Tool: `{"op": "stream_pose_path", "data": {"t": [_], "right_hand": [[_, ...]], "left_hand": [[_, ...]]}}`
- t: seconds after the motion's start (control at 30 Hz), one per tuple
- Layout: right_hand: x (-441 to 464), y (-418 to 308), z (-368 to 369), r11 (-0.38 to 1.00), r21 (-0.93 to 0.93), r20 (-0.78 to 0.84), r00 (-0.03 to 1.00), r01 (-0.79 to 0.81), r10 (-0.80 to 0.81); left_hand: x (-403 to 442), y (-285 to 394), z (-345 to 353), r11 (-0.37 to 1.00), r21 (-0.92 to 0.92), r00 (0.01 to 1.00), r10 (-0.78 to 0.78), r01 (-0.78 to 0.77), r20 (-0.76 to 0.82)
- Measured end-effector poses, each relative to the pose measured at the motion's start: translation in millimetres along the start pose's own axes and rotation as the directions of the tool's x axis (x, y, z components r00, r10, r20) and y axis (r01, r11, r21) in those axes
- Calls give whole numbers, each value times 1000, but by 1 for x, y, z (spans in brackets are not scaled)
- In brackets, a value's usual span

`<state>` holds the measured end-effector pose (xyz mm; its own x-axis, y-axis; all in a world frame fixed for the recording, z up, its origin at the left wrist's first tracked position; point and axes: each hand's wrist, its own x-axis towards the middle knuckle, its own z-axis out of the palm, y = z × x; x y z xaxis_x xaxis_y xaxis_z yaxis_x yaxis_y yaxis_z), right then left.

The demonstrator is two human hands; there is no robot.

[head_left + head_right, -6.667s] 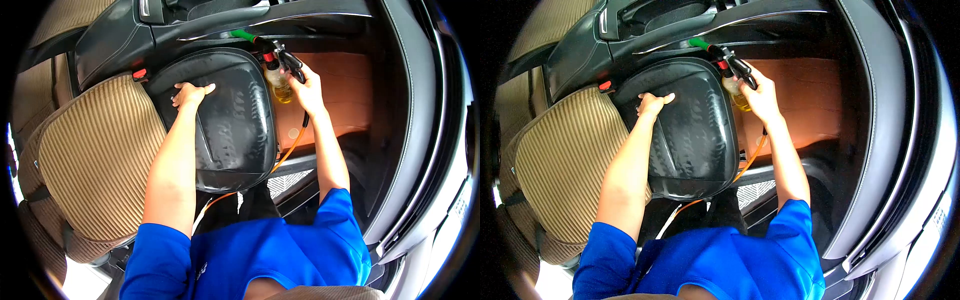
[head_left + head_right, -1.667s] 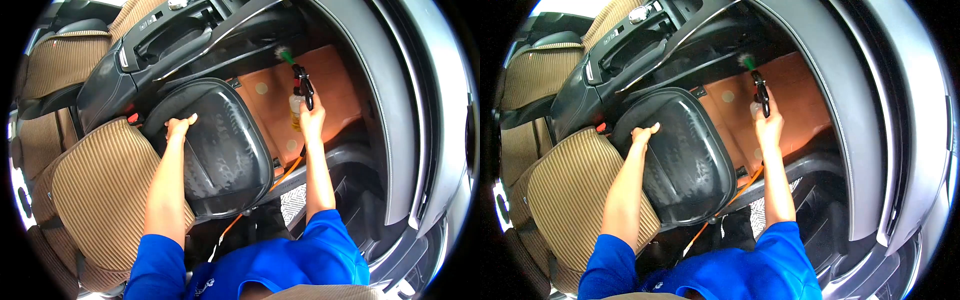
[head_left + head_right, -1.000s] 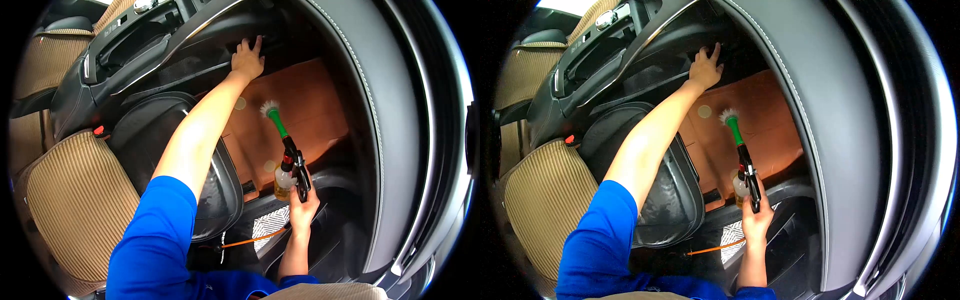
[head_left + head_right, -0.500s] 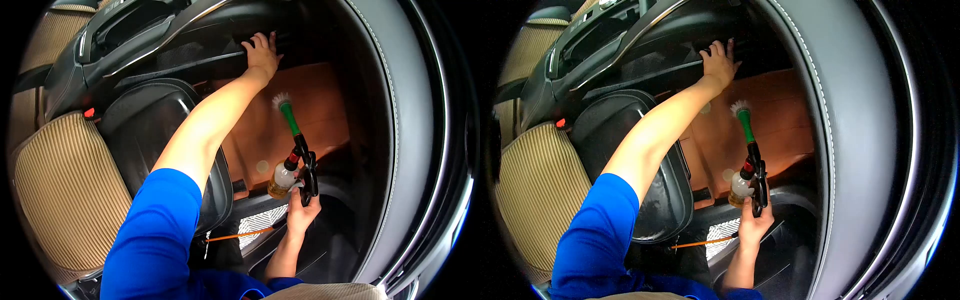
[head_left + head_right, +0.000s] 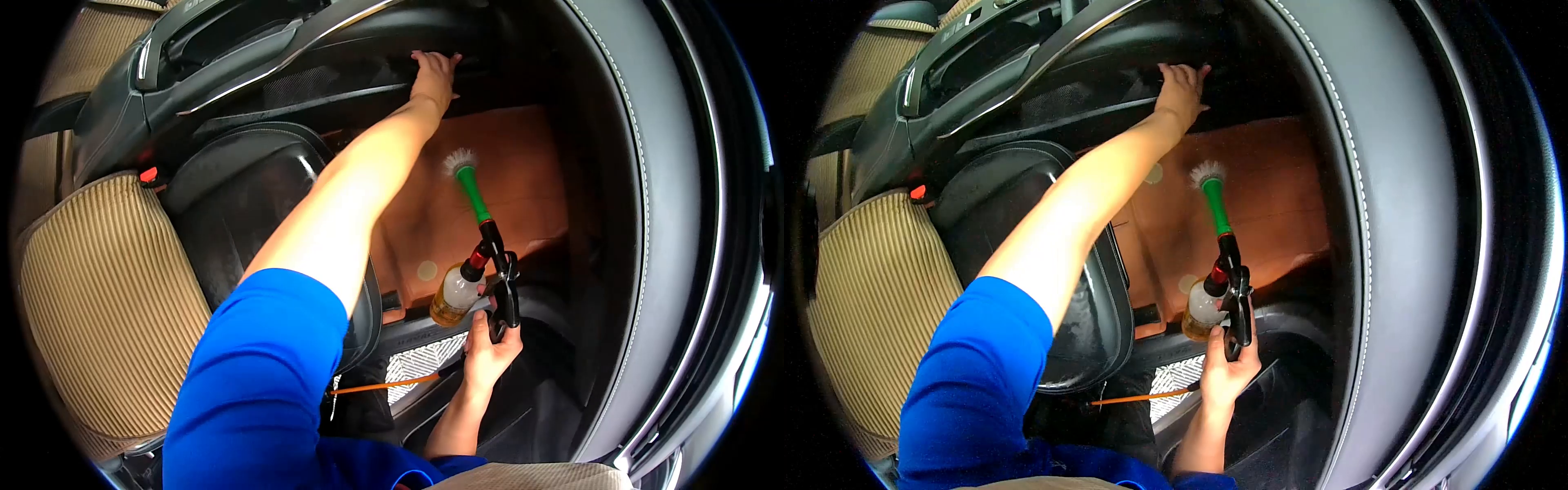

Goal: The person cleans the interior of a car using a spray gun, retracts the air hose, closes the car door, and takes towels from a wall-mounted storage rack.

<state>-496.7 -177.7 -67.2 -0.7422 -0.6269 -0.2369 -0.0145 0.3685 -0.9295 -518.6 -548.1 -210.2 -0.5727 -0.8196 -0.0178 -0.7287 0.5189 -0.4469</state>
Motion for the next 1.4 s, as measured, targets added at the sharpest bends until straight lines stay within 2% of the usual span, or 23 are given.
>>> {"op": "stream_pose_path", "data": {"t": [0.07,0.2,0.23,0.27,0.33,0.4,0.47,0.53,0.6,0.63,0.73,0.77,0.83,0.93,0.97,1.07,1.13,1.2,1.27,1.37,1.4], "right_hand": [[1,-3,3,998,31,-19,999,51,-51],[1,-11,10,989,87,-35,993,116,-113],[2,-10,13,985,109,-46,991,133,-129],[5,-8,15,982,129,-51,990,136,-131],[18,-12,24,982,151,-33,993,116,-112],[41,-17,38,968,165,-14,981,191,-191],[61,-18,55,951,171,-19,966,257,-257],[81,-20,74,932,182,-43,950,312,-310],[100,-26,91,911,66,-77,912,407,-402],[107,-28,98,915,64,-83,916,399,-393],[122,-22,119,918,34,-103,915,395,-390],[124,-19,124,901,38,-114,898,432,-425],[124,-14,136,876,86,-119,878,474,-463],[119,-16,153,844,68,57,842,532,-536],[121,-15,160,799,33,61,797,601,-601],[122,-20,171,880,-36,204,866,473,-457],[116,-27,172,898,-24,199,882,440,-427],[109,-29,170,888,125,-14,896,443,-444],[108,-24,165,858,-6,-59,856,514,-513],[112,-16,155,867,-41,0,868,497,-497],[111,-21,147,891,-51,120,889,451,-442]], "left_hand": [[0,8,-4,990,137,998,-36,30,46],[-4,2,-8,999,22,998,-38,37,43],[-11,-5,-8,997,-73,999,-20,23,39],[-30,-15,-10,992,-123,999,42,-40,7],[-71,-43,-22,914,-364,978,206,-181,32],[-119,-69,-26,820,-553,982,189,-146,22],[-164,-93,-10,745,-657,989,32,-119,-143],[-202,-108,5,709,-705,972,-151,-21,-181],[-228,-119,8,690,-723,971,-180,11,-157],[-236,-118,2,649,-761,951,-218,-26,-218],[-233,-115,9,581,-814,936,-288,1,-204],[-234,-116,9,570,-820,914,-308,-46,-266],[-235,-114,11,581,-813,902,-327,-45,-283],[-236,-110,15,584,-811,898,-344,-25,-275],[-236,-110,15,604,-797,900,-336,-21,-278],[-235,-107,13,623,-782,902,-332,-11,-277],[-234,-108,13,626,-780,902,-336,-2,-272],[-233,-108,14,633,-774,900,-333,-6,-280],[-234,-108,15,630,-777,901,-332,-8,-279],[-232,-108,15,653,-757,903,-322,-6,-285],[-232,-107,15,654,-756,905,-318,-7,-284]]}}
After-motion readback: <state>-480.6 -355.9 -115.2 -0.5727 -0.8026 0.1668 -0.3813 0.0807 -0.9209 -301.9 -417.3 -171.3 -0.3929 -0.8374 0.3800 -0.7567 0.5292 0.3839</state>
